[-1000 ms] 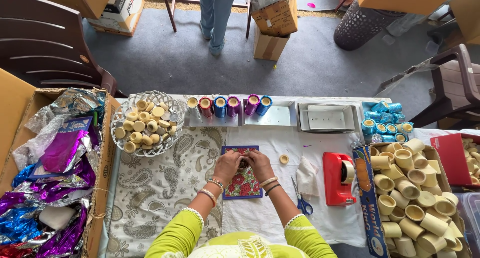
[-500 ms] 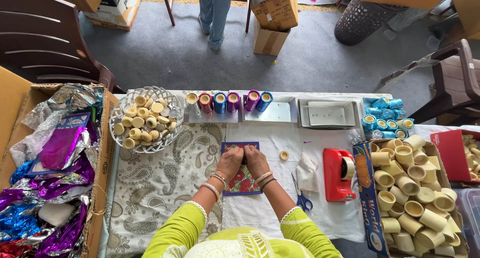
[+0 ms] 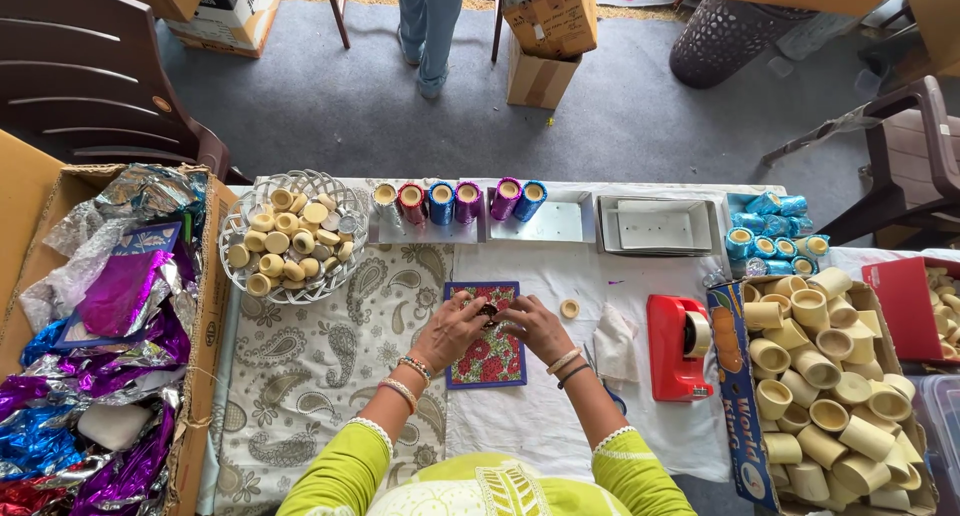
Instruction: The person wraps small beige cups with shiny metallic foil sheets. They pick up a cup, place it on a sheet of foil, and fold the foil around the cup to cover it. The wrapped cups are then placed into a tray on the table.
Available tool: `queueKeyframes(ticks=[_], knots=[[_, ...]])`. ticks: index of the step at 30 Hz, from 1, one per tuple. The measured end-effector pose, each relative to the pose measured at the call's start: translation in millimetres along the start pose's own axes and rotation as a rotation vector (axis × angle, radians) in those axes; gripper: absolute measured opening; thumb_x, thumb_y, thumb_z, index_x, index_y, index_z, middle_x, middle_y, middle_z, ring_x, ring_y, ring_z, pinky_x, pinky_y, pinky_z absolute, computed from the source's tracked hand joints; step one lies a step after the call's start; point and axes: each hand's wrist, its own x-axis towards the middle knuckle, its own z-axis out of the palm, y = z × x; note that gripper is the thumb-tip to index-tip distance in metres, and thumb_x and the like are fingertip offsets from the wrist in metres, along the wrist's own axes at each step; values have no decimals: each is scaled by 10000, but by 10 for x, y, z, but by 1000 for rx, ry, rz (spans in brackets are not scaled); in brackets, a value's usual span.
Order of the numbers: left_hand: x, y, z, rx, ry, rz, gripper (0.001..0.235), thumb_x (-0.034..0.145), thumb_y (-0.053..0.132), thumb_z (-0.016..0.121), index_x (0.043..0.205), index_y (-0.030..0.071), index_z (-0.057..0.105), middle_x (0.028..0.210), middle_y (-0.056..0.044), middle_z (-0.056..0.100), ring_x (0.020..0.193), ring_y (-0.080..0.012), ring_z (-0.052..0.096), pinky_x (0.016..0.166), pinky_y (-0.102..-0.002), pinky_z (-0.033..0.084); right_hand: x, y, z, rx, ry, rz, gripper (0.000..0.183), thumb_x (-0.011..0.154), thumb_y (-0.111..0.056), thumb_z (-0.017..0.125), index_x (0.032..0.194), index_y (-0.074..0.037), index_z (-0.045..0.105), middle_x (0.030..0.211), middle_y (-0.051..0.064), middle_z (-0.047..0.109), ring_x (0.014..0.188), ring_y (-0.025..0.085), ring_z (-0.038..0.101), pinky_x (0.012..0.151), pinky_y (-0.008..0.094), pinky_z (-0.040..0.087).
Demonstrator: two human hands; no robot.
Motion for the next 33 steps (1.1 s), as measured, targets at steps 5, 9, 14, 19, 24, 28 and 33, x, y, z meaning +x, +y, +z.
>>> queueKeyframes(ticks=[5, 9, 14, 19, 24, 28, 33], knots=[[-139, -89, 360, 24, -26, 10, 331, 906, 197, 729, 1216, 104, 656, 1387, -56, 565, 1317, -281, 499, 1146, -389, 442, 111, 56, 17, -76, -62, -99, 190, 835, -187, 752, 1022, -210, 735, 1039, -23, 636, 981, 216, 579, 843, 341, 560], [-49, -1, 94, -72, 16, -84, 439, 859, 262, 751, 1257, 93, 677, 1320, -105, 555, 1269, -341, 473, 1079, -445, 425, 180, 88, 25, -86, -113, -130, 164, 838, -192, 743, 998, -228, 754, 1022, -34, 637, 1007, 215, 578, 854, 338, 553], [-28, 22, 34, -168, -20, -151, 359, 830, 227, 763, 1160, 103, 700, 1334, -88, 555, 1279, -332, 472, 1082, -420, 444, 236, 95, 0, -82, -126, -145, 116, 822, -218, 757, 938, -219, 758, 1040, -37, 645, 1022, 217, 579, 863, 355, 535], [-79, 17, 145, -90, 8, -96, 251, 852, 178, 754, 1089, 107, 717, 1297, -85, 556, 1263, -330, 486, 1062, -434, 475, 223, 62, -17, -86, -137, -103, 114, 810, -228, 762, 924, -224, 770, 1023, -34, 639, 1020, 215, 576, 866, 363, 527], [-122, 7, 222, 58, 7, -54, 159, 858, 157, 724, 1013, 121, 724, 1340, -87, 558, 1268, -346, 493, 971, -451, 512, 166, 1, 7, -102, -135, -32, 190, 819, -234, 763, 1003, -197, 736, 1048, -7, 618, 1011, 225, 564, 866, 358, 530], [-111, 55, 150, 78, 0, -73, 186, 834, 178, 723, 1015, 137, 732, 1339, -104, 557, 1261, -363, 491, 931, -474, 507, 127, -65, 23, -141, -96, -38, 179, 817, -256, 764, 985, -203, 728, 1046, -8, 622, 1017, 219, 569, 849, 357, 534], [-71, 57, 19, 6, -71, -127, 249, 880, 230, 720, 1115, 145, 716, 1343, -108, 531, 1277, -361, 482, 992, -473, 486, 219, 67, 98, -141, -184, -17, 129, 862, -266, 751, 975, -211, 726, 1011, -50, 640, 1010, 207, 572, 870, 343, 540]])
